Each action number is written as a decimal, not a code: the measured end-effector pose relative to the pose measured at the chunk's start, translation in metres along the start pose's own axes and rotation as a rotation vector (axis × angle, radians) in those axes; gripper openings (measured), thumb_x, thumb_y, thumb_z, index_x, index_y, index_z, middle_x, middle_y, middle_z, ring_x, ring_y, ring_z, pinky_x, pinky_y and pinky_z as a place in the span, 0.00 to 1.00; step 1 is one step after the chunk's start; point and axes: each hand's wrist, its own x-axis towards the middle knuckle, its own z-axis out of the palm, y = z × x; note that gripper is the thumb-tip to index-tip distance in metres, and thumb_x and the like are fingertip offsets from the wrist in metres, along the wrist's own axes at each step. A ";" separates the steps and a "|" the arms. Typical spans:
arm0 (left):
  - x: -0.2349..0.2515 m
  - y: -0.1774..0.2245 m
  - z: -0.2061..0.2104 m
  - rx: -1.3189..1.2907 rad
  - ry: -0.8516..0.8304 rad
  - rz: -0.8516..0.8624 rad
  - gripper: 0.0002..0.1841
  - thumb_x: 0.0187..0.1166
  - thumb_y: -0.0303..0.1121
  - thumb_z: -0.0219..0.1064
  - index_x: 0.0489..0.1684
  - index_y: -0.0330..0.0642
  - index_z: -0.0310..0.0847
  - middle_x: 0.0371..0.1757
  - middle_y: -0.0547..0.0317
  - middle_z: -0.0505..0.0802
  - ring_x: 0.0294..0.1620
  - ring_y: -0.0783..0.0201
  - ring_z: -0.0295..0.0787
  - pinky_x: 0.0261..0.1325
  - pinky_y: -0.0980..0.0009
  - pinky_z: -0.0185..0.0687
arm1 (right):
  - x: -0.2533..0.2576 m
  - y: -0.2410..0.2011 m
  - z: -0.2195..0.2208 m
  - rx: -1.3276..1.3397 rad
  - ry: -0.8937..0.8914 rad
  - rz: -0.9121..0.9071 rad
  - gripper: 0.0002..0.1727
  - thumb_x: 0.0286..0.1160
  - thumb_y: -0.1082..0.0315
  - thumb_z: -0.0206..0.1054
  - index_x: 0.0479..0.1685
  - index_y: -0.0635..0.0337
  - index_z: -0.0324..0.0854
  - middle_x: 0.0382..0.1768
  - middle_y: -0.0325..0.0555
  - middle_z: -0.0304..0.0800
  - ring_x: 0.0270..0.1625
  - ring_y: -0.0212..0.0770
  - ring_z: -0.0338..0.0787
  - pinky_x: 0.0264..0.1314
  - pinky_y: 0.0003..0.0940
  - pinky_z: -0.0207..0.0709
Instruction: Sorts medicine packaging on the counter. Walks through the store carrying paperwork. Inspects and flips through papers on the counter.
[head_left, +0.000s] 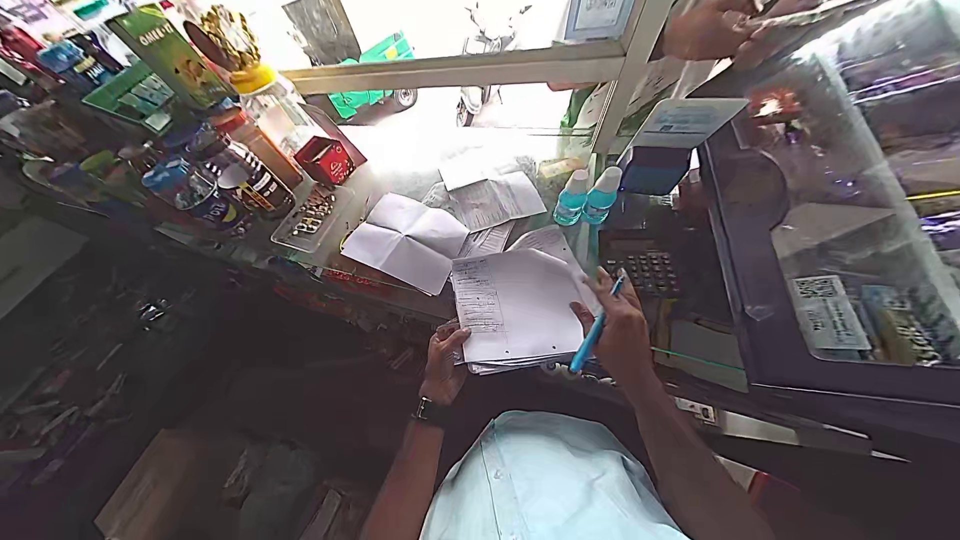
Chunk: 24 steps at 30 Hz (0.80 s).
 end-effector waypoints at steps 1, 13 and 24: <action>0.007 -0.004 0.001 0.036 0.032 0.003 0.11 0.79 0.19 0.61 0.57 0.27 0.76 0.39 0.43 0.94 0.38 0.55 0.95 0.46 0.56 0.94 | -0.002 -0.008 0.011 -0.038 -0.044 -0.103 0.21 0.82 0.57 0.66 0.65 0.59 0.88 0.75 0.58 0.83 0.80 0.61 0.78 0.81 0.57 0.72; 0.021 -0.013 -0.013 -0.259 0.038 -0.205 0.14 0.90 0.33 0.52 0.57 0.32 0.78 0.45 0.43 0.94 0.46 0.54 0.95 0.53 0.56 0.92 | -0.012 -0.059 0.094 0.023 -0.387 -0.371 0.13 0.83 0.66 0.62 0.52 0.56 0.92 0.59 0.51 0.95 0.67 0.50 0.92 0.76 0.45 0.80; 0.026 -0.010 -0.022 -0.211 0.026 -0.217 0.12 0.88 0.27 0.55 0.60 0.28 0.76 0.46 0.41 0.94 0.47 0.53 0.95 0.56 0.54 0.92 | -0.025 -0.059 0.105 0.204 -0.257 -0.192 0.06 0.71 0.67 0.74 0.36 0.60 0.93 0.53 0.49 0.97 0.62 0.47 0.94 0.70 0.46 0.84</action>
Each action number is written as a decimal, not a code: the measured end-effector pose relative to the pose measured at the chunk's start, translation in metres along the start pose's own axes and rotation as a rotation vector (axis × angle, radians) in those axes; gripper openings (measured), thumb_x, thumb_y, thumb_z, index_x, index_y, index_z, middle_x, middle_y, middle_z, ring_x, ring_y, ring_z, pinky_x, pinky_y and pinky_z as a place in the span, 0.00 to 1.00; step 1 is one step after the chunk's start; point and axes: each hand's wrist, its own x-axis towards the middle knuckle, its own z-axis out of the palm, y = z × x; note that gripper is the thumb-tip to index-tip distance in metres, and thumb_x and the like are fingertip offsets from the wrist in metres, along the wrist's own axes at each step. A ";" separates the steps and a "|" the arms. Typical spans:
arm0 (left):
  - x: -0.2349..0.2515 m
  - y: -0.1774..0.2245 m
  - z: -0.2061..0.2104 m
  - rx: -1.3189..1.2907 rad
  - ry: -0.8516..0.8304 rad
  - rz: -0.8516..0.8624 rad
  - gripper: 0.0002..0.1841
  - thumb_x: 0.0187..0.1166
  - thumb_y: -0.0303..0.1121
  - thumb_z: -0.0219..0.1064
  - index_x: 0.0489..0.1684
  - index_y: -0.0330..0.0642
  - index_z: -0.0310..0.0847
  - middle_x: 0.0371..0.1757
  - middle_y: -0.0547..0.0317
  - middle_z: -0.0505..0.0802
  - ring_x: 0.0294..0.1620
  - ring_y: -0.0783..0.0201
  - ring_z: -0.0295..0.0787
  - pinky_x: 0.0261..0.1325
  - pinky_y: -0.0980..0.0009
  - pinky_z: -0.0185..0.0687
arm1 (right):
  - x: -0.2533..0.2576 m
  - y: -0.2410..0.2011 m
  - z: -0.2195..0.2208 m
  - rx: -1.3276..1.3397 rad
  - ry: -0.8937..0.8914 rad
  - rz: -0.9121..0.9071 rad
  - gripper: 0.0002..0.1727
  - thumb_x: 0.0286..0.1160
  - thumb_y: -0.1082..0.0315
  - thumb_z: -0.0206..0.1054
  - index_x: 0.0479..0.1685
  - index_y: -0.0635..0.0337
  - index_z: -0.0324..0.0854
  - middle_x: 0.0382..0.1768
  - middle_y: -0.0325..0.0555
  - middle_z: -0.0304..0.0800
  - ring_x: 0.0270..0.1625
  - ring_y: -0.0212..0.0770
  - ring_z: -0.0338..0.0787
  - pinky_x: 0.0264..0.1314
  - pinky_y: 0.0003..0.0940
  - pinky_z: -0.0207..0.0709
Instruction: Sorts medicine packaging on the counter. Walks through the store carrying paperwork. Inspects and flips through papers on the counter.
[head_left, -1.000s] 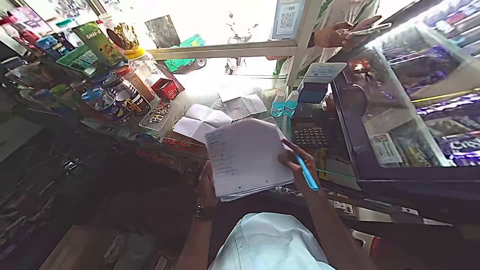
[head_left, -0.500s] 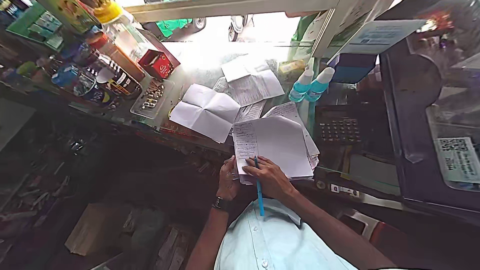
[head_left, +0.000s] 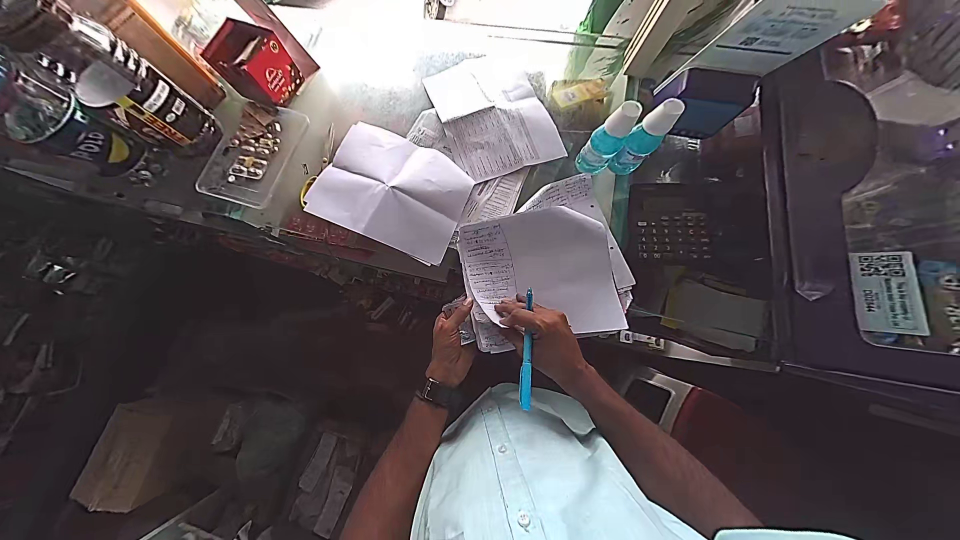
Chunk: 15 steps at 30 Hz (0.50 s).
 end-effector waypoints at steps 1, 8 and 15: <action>-0.001 0.000 0.000 0.002 -0.007 0.005 0.11 0.88 0.26 0.56 0.59 0.28 0.76 0.46 0.41 0.94 0.47 0.53 0.95 0.56 0.54 0.92 | 0.000 0.000 0.000 0.022 -0.002 0.012 0.06 0.71 0.65 0.76 0.35 0.59 0.93 0.52 0.49 0.97 0.62 0.47 0.94 0.70 0.46 0.84; 0.000 -0.003 -0.002 0.026 -0.010 0.014 0.11 0.86 0.23 0.58 0.60 0.27 0.75 0.46 0.40 0.93 0.46 0.53 0.95 0.55 0.53 0.92 | 0.003 0.000 -0.005 0.029 -0.064 0.033 0.16 0.84 0.56 0.66 0.43 0.57 0.95 0.52 0.45 0.98 0.64 0.41 0.94 0.77 0.44 0.79; 0.001 -0.005 -0.002 0.022 -0.022 0.038 0.11 0.87 0.24 0.57 0.60 0.26 0.75 0.46 0.40 0.93 0.47 0.52 0.95 0.56 0.54 0.91 | 0.000 0.006 -0.005 0.043 -0.069 0.003 0.12 0.80 0.59 0.69 0.45 0.56 0.94 0.53 0.45 0.97 0.65 0.41 0.93 0.79 0.45 0.78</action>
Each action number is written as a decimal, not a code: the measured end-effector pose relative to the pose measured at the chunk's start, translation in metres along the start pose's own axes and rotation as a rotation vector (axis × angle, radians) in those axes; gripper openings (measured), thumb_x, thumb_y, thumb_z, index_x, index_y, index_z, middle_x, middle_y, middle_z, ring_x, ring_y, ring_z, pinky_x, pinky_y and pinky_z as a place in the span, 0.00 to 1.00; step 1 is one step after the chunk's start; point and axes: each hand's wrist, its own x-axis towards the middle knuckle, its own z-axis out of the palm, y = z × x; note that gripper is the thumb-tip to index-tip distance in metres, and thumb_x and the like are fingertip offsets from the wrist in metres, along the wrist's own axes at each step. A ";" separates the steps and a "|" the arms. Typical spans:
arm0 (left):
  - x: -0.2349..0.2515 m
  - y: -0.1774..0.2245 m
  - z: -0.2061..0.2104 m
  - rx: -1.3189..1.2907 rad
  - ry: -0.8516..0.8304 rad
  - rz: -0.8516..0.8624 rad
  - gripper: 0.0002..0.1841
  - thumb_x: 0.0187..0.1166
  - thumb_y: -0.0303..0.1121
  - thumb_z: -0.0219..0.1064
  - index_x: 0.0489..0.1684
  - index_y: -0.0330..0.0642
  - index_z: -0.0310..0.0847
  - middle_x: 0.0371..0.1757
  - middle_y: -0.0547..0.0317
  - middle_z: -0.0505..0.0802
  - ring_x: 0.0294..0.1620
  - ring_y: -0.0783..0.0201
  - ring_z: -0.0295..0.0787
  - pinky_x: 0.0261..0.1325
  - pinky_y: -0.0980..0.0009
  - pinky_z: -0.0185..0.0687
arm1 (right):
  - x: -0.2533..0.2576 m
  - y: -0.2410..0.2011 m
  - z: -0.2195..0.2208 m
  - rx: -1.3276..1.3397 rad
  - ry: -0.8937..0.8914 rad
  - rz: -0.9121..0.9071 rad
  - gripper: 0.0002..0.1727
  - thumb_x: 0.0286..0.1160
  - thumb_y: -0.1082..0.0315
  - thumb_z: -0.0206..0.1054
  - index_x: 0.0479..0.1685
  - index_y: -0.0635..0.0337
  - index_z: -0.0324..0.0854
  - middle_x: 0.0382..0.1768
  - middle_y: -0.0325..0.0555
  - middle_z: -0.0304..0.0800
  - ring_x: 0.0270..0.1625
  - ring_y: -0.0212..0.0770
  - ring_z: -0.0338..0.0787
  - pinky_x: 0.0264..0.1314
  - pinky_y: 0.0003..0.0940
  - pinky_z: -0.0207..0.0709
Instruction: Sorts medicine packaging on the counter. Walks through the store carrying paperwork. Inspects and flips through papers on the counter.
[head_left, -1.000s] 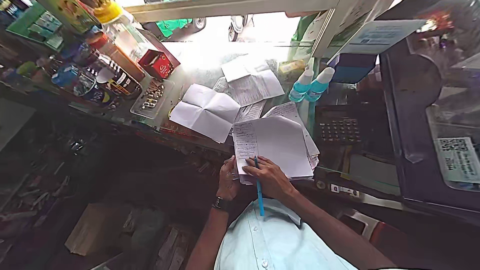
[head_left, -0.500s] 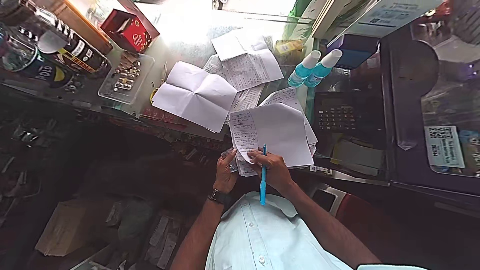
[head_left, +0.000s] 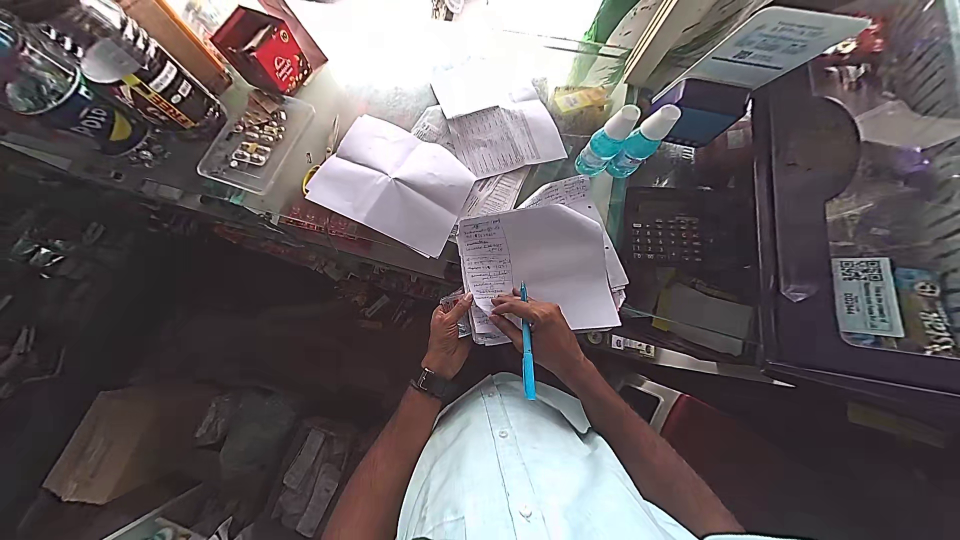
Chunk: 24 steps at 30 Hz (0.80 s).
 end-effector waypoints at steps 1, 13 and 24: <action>0.000 0.000 0.000 -0.011 0.000 -0.004 0.11 0.87 0.25 0.57 0.60 0.26 0.75 0.46 0.40 0.94 0.47 0.52 0.95 0.57 0.54 0.91 | -0.001 0.001 -0.001 0.004 -0.004 -0.005 0.13 0.79 0.56 0.71 0.43 0.56 0.93 0.53 0.45 0.97 0.65 0.41 0.93 0.79 0.46 0.78; 0.001 0.002 -0.001 -0.019 -0.008 -0.004 0.14 0.92 0.34 0.52 0.62 0.31 0.73 0.48 0.42 0.93 0.50 0.55 0.94 0.59 0.55 0.91 | 0.000 0.004 0.002 0.108 0.101 -0.045 0.07 0.73 0.70 0.71 0.41 0.62 0.93 0.50 0.49 0.98 0.63 0.42 0.94 0.78 0.44 0.79; -0.008 0.009 0.007 0.383 0.035 0.266 0.16 0.73 0.15 0.67 0.59 0.29 0.79 0.40 0.53 0.95 0.41 0.62 0.95 0.49 0.61 0.94 | -0.029 0.032 -0.201 0.106 1.243 0.180 0.20 0.79 0.71 0.70 0.69 0.60 0.76 0.48 0.37 0.91 0.49 0.33 0.93 0.55 0.35 0.90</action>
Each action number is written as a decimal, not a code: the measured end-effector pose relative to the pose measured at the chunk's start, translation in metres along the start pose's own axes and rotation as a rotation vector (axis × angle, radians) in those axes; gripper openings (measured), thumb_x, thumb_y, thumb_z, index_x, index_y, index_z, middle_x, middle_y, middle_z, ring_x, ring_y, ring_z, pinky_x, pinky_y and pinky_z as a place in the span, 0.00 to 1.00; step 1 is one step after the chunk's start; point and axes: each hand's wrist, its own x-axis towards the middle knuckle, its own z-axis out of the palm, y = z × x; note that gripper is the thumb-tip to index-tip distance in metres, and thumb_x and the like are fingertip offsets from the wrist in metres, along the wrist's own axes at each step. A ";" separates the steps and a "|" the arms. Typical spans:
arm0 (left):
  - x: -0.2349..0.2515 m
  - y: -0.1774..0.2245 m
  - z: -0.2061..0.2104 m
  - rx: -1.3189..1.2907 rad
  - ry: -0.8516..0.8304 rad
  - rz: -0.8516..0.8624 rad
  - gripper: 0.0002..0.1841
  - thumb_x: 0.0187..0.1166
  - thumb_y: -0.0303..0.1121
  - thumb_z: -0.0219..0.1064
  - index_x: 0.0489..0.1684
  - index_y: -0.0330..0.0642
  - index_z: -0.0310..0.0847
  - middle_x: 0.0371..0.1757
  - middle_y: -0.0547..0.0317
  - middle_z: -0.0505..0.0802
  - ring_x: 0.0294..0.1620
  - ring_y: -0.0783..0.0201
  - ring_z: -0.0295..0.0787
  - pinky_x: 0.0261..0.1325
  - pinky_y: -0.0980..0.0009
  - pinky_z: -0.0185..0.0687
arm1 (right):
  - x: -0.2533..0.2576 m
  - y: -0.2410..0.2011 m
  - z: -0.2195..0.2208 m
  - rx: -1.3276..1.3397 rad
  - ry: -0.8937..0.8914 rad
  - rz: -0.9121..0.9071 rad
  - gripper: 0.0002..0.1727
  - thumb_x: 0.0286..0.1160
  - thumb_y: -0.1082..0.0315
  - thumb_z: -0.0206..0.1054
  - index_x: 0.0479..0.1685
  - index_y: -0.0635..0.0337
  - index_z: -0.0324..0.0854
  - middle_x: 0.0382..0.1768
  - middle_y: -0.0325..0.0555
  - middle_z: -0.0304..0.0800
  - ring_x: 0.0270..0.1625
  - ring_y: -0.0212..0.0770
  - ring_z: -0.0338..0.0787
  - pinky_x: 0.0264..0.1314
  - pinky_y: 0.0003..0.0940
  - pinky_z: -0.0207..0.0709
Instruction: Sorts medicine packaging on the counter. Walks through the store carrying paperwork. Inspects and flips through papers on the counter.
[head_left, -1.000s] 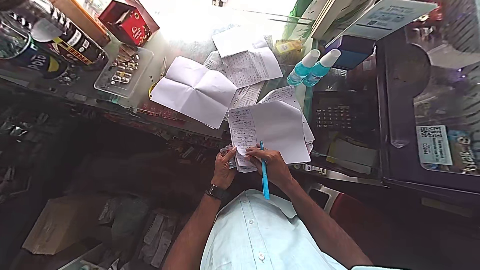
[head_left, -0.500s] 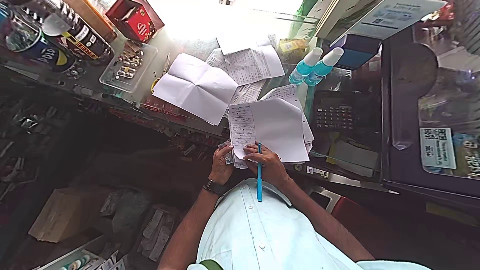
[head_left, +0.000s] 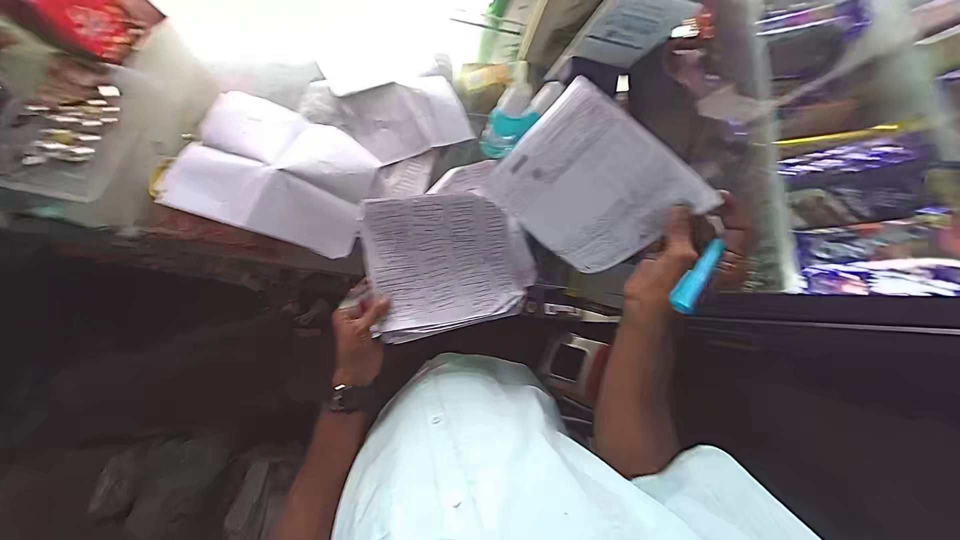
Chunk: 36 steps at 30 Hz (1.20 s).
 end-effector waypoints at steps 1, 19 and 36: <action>0.003 0.002 -0.003 0.012 -0.022 0.037 0.16 0.73 0.15 0.67 0.58 0.30 0.79 0.41 0.55 0.95 0.42 0.63 0.95 0.50 0.62 0.94 | 0.011 0.009 -0.013 -0.080 -0.007 -0.065 0.22 0.78 0.71 0.71 0.71 0.61 0.76 0.49 0.37 0.92 0.47 0.32 0.93 0.52 0.32 0.90; 0.039 0.015 -0.034 -0.018 -0.031 0.067 0.21 0.78 0.16 0.62 0.70 0.33 0.77 0.51 0.46 0.95 0.46 0.56 0.96 0.51 0.56 0.95 | 0.023 0.037 0.051 -0.033 -0.112 -0.252 0.21 0.72 0.81 0.68 0.65 0.78 0.77 0.54 0.51 0.93 0.52 0.35 0.93 0.56 0.30 0.89; 0.038 0.012 -0.033 -0.011 -0.011 0.024 0.22 0.80 0.18 0.61 0.74 0.35 0.75 0.56 0.46 0.93 0.51 0.56 0.95 0.54 0.55 0.94 | -0.043 0.006 0.038 -0.525 -1.015 -0.314 0.19 0.87 0.58 0.63 0.67 0.55 0.88 0.72 0.54 0.86 0.84 0.59 0.74 0.91 0.55 0.58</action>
